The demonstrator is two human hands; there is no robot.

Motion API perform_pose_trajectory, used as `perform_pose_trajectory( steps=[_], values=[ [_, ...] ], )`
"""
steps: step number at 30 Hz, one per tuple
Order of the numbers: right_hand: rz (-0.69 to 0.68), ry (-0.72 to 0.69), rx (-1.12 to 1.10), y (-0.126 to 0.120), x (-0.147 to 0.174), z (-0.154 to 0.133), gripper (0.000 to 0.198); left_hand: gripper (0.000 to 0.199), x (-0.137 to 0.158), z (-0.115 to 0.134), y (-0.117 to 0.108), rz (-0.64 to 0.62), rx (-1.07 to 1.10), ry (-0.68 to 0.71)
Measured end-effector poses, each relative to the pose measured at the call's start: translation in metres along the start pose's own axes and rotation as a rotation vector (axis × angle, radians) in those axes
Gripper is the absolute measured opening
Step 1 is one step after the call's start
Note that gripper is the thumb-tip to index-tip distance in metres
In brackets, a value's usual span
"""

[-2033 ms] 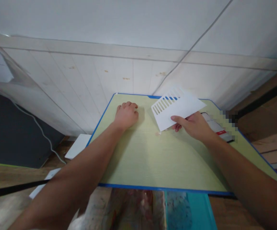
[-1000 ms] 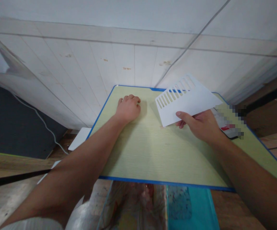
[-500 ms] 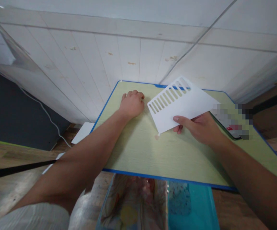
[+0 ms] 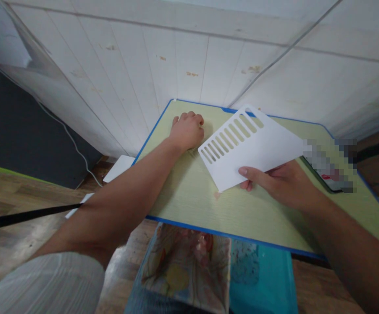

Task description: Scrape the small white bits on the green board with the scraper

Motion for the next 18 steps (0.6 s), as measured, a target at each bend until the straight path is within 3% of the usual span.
perform_pose_trajectory(
  steps=[10, 18],
  values=[
    [-0.005, -0.047, 0.029, -0.001, 0.0, -0.006, 0.045, 0.045, 0.0, -0.001, 0.0, 0.0, 0.014, -0.009],
    [-0.34, 0.031, -0.103, 0.013, 0.014, -0.021, 0.036, 0.045, 0.001, -0.001, -0.007, -0.048, 0.009, -0.016]
  ],
)
Point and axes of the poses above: each hand's wrist, its own x-axis away from the middle knuckle, its own y-axis out of the palm, z = x × y, the point moved 1 cm from there along -x, towards the middle knuckle, and after that the axes turned 8 degrees about -z, right-handed, at the moved point
